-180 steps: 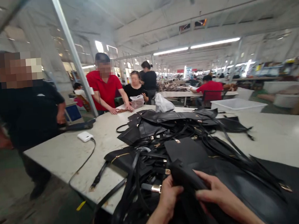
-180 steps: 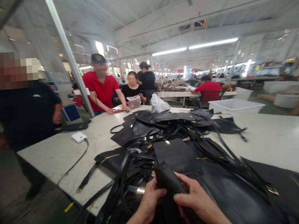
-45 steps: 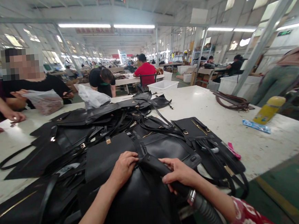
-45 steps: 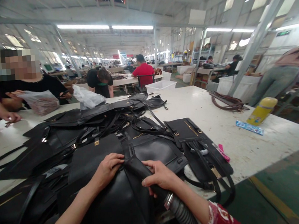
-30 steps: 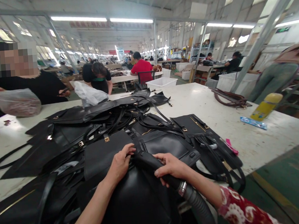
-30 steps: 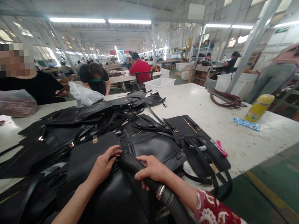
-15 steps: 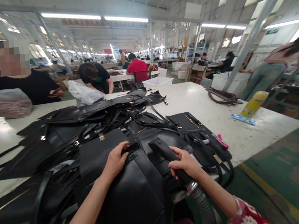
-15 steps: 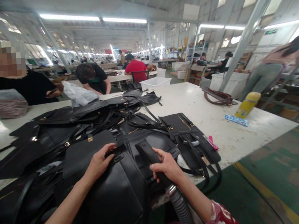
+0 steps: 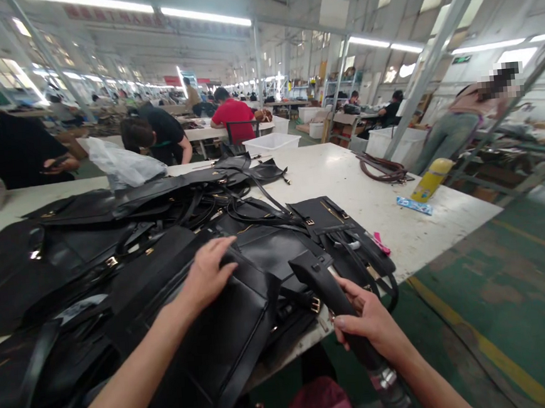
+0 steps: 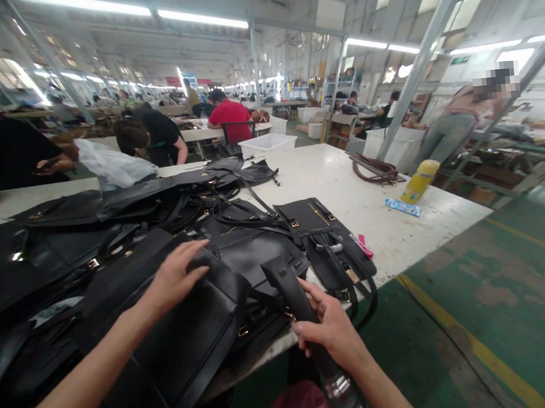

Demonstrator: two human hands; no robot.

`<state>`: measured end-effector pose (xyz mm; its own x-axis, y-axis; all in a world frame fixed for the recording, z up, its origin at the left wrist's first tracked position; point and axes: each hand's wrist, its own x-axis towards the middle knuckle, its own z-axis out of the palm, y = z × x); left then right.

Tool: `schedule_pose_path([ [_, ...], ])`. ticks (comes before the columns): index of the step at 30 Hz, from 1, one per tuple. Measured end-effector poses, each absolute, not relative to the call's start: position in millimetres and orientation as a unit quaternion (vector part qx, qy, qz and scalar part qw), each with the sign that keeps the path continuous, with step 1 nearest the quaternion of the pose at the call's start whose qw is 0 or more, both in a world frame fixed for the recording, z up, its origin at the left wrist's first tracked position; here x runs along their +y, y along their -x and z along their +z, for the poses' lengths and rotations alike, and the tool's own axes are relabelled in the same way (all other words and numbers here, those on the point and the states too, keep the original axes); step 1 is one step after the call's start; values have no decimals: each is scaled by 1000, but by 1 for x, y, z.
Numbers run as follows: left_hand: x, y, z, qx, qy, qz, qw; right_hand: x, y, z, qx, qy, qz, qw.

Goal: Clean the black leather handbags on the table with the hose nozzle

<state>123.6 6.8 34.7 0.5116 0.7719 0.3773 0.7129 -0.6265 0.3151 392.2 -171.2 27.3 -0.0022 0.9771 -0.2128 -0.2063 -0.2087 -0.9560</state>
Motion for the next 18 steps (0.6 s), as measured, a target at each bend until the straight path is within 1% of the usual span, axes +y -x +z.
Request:
schedule_pose_path([
  [2, -9, -146, 20, 346, -902, 183, 182, -175, -389, 25, -374, 503, 590, 509],
  [3, -14, -156, 13, 322, -908, 149, 224, -177, -387, 24, -370, 505, 588, 512],
  [7, -14, -177, -1, 271, -903, 56, 330, -189, -383, 24, -374, 516, 581, 507],
  [10, -2, -178, -4, 258, -872, 30, 414, -198, -382, 26, -374, 521, 582, 500],
  [12, 4, -178, -7, 273, -859, 35, 431, -201, -381, 28, -373, 520, 590, 492],
  [18, 13, -188, -20, 322, -866, 6, 382, -202, -365, 19, -394, 494, 644, 432],
])
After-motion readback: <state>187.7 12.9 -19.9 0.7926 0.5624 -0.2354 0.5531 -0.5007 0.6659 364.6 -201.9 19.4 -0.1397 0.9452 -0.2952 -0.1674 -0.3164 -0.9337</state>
